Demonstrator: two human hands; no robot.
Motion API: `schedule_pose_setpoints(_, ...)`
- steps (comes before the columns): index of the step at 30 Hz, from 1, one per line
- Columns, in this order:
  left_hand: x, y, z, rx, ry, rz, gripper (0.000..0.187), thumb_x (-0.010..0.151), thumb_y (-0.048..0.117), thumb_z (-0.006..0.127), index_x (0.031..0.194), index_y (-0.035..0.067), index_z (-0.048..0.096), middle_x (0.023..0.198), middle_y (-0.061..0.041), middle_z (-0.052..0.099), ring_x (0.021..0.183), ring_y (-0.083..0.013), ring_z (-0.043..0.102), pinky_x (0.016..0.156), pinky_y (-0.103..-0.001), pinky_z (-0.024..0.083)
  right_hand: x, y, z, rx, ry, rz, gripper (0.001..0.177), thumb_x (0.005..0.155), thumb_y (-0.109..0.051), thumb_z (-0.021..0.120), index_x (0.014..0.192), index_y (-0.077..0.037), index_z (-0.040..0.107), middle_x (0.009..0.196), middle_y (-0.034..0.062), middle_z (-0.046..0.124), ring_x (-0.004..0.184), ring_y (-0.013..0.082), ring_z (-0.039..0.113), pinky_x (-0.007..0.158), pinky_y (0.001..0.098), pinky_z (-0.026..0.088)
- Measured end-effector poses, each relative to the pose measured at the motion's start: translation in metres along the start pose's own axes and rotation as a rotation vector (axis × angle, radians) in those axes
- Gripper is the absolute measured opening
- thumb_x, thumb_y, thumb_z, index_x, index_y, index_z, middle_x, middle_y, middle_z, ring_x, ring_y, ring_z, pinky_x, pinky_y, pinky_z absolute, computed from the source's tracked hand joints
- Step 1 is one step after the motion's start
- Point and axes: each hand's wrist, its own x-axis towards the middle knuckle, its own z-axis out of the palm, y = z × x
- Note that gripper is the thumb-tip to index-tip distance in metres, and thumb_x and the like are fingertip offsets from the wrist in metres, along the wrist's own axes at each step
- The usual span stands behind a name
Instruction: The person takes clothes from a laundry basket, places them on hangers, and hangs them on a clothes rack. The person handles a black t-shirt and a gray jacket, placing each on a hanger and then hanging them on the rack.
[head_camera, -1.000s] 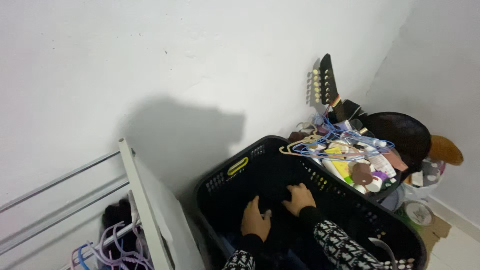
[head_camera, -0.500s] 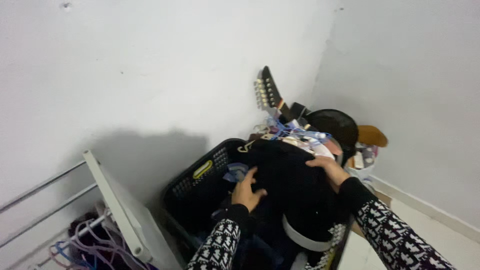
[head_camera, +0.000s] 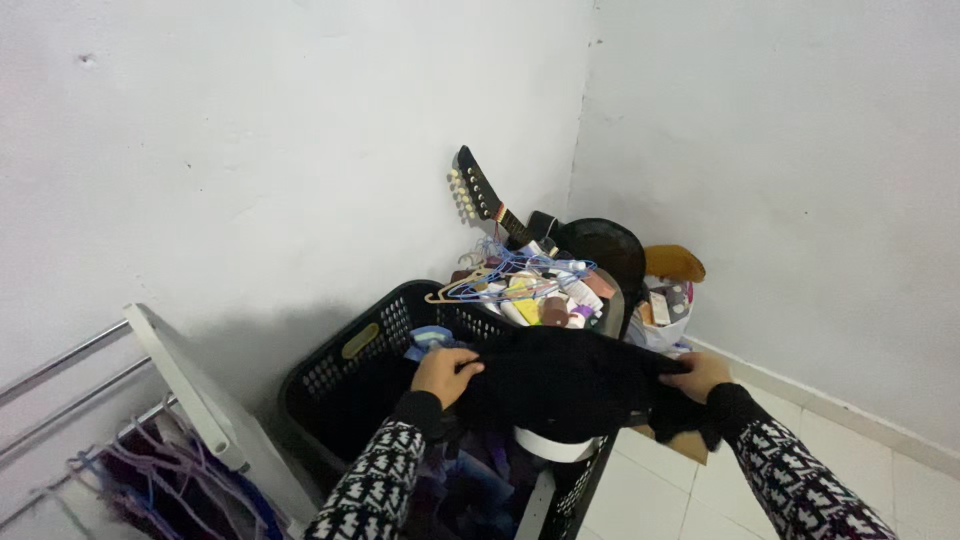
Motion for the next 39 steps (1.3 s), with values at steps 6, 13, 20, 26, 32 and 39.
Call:
schedule_pose_setpoints(6, -0.020, -0.005, -0.032, 0.406, -0.302, 0.182, 0.014, 0.073, 0.021, 0.071, 0.082, 0.010, 0.074, 0.085, -0.007, 0.070, 0.093, -0.0234, 0.061, 0.100, -0.042, 0.028, 0.008, 0.015, -0.007, -0.092, 0.317, 0.100, 0.032, 0.072, -0.026, 0.066, 0.101, -0.016, 0.074, 0.096, 0.0157, 0.070, 0.091, 0.0339, 0.066, 0.084, 0.0417, 0.051)
schedule_pose_setpoints(13, -0.022, -0.032, -0.015, 0.564, -0.336, 0.475, 0.010, 0.074, 0.010, 0.065, 0.080, 0.011, 0.073, 0.093, -0.006, 0.070, 0.092, -0.0196, 0.063, 0.110, -0.038, 0.027, -0.025, -0.065, -0.049, -0.333, 0.242, 0.196, 0.058, 0.061, -0.035, 0.082, 0.113, -0.017, 0.064, 0.119, 0.0137, 0.055, 0.112, 0.0347, 0.051, 0.087, 0.0457, 0.049)
schedule_pose_setpoints(20, -0.022, -0.017, -0.013, 0.476, -0.237, 0.502, 0.007, 0.071, 0.007, 0.067, 0.077, 0.007, 0.070, 0.088, -0.007, 0.069, 0.096, -0.0236, 0.061, 0.100, -0.038, 0.034, -0.048, -0.173, -0.002, 0.027, -0.202, -0.281, 0.070, 0.069, -0.053, 0.073, 0.119, -0.006, 0.058, 0.113, 0.0140, 0.066, 0.104, 0.0271, 0.064, 0.090, 0.0372, 0.050)
schedule_pose_setpoints(26, -0.027, -0.004, -0.026, 0.453, -0.222, 0.290, 0.021, 0.073, 0.015, 0.069, 0.093, 0.007, 0.068, 0.098, -0.009, 0.067, 0.105, -0.0288, 0.056, 0.093, -0.039, 0.041, -0.079, -0.183, 0.017, -0.543, -0.484, -0.299, 0.097, 0.060, -0.034, 0.086, 0.140, -0.015, 0.034, 0.123, 0.0122, 0.057, 0.113, 0.0279, 0.057, 0.093, 0.0375, 0.048)
schedule_pose_setpoints(32, -0.031, 0.065, -0.015, 0.317, -0.151, 0.533, 0.073, 0.069, 0.033, 0.075, 0.129, 0.004, 0.046, 0.129, -0.021, 0.049, 0.121, -0.0363, 0.044, 0.100, -0.046, 0.033, -0.071, -0.148, 0.019, -0.314, -0.184, -0.448, 0.051, 0.073, -0.028, 0.073, 0.120, -0.013, 0.059, 0.112, 0.0121, 0.063, 0.107, 0.0303, 0.059, 0.088, 0.0398, 0.048)
schedule_pose_setpoints(39, -0.016, 0.133, 0.041, 0.157, -0.104, 0.486, 0.070, 0.068, 0.024, 0.071, 0.133, 0.009, 0.049, 0.118, -0.013, 0.060, 0.106, -0.0329, 0.057, 0.093, -0.042, 0.043, -0.069, -0.151, -0.017, 0.206, -0.149, -0.540, 0.036, 0.083, -0.035, 0.067, 0.097, -0.002, 0.068, 0.086, 0.0179, 0.069, 0.080, 0.0305, 0.066, 0.072, 0.0389, 0.051)
